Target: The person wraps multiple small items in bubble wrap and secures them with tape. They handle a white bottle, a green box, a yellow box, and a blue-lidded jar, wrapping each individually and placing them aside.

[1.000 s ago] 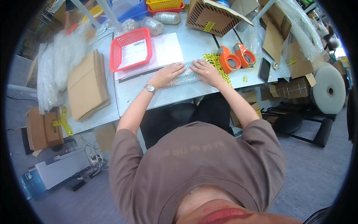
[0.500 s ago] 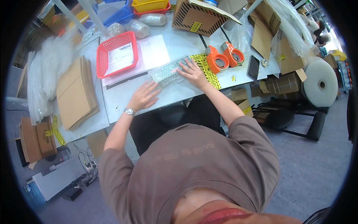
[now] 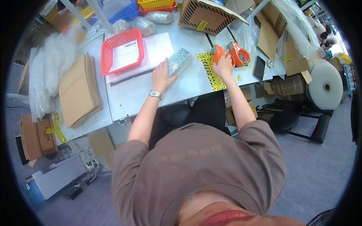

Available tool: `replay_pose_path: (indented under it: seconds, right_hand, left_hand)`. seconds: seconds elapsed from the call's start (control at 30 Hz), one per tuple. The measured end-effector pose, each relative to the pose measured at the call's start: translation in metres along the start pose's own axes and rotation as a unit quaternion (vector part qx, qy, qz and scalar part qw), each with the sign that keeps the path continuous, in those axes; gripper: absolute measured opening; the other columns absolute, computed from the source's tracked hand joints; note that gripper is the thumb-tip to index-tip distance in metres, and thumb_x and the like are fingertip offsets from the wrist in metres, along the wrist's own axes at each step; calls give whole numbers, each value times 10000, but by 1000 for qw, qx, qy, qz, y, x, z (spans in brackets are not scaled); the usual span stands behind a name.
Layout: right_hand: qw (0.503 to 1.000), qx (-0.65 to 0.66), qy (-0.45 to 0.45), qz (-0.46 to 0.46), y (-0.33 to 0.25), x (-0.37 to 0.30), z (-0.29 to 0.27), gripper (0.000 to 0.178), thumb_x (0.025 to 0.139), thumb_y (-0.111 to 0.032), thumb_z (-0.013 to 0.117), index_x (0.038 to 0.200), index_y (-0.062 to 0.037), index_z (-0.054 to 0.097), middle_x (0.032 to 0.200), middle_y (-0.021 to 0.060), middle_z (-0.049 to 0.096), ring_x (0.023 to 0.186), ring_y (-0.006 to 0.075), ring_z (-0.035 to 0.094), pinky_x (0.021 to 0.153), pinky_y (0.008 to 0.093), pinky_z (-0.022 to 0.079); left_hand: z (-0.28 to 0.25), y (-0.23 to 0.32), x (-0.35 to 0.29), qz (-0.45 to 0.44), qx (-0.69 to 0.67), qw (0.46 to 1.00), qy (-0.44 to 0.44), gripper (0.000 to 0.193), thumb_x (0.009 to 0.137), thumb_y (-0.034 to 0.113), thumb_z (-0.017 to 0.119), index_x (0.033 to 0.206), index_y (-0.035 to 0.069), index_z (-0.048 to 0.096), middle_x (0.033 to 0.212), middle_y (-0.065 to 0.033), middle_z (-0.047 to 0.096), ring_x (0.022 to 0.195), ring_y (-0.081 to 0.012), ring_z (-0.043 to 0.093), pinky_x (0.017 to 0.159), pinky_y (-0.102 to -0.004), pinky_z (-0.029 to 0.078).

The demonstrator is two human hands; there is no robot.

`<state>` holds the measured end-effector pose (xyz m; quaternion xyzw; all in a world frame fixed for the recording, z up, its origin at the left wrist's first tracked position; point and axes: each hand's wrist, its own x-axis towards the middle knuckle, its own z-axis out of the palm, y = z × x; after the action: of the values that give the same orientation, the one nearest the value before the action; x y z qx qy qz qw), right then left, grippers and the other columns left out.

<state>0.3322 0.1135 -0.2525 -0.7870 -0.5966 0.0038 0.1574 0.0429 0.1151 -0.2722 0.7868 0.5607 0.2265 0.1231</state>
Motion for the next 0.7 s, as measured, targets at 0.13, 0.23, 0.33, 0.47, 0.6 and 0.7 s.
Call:
replay_pose_path:
  seconds: [0.13, 0.23, 0.33, 0.47, 0.6, 0.7]
  right_hand:
    - [985, -77, -136, 69, -3, 14, 9, 1092, 710, -235, 739, 1486, 98, 47, 1171, 260, 586, 1058, 363, 624, 904, 444, 485]
    - [988, -51, -128, 76, 3, 16, -2, 1088, 674, -213, 759, 1527, -22, 112, 1157, 203, 614, 999, 291, 658, 851, 397, 513]
    - [951, 293, 45, -89, 41, 8, -32, 988, 677, -167, 719, 1508, -33, 201, 1112, 148, 624, 909, 221, 660, 806, 353, 520]
    - [725, 671, -89, -124, 26, -24, -93, 867, 625, -87, 640, 1434, -23, 336, 1028, 109, 599, 749, 190, 593, 717, 308, 492]
    - [560, 803, -139, -151, -5, -49, -122, 811, 537, -94, 569, 1321, 55, 422, 827, 91, 542, 668, 178, 523, 647, 300, 439]
    - [537, 820, -153, -127, -18, -58, -126, 784, 524, -138, 563, 1259, 105, 441, 741, 84, 505, 652, 175, 508, 647, 300, 441]
  left_hand:
    - [1, 9, -5, -32, 41, 998, 42, 1010, 645, 446, 816, 1444, 23, 366, 1243, -172, 576, 1126, -312, 564, 915, -418, 468]
    - [4, 5, -5, -17, 33, 998, 43, 1065, 607, 453, 844, 1451, 29, 352, 1237, -159, 579, 1136, -313, 557, 919, -418, 463]
    - [-13, 17, -3, -43, 54, 997, -26, 1131, 552, 440, 878, 1458, 35, 334, 1237, -153, 579, 1121, -316, 559, 922, -419, 464]
    - [-11, 11, 2, -66, 36, 995, -62, 1157, 508, 399, 901, 1457, 63, 330, 1268, -127, 547, 1116, -303, 548, 915, -419, 452]
    - [-8, 15, -3, -31, 102, 994, 6, 1156, 516, 421, 894, 1462, 52, 341, 1296, -124, 529, 1139, -287, 533, 932, -410, 438]
    - [-8, 25, -10, -20, 169, 984, 43, 1164, 518, 442, 890, 1475, 75, 340, 1295, -120, 513, 1131, -269, 522, 919, -404, 420]
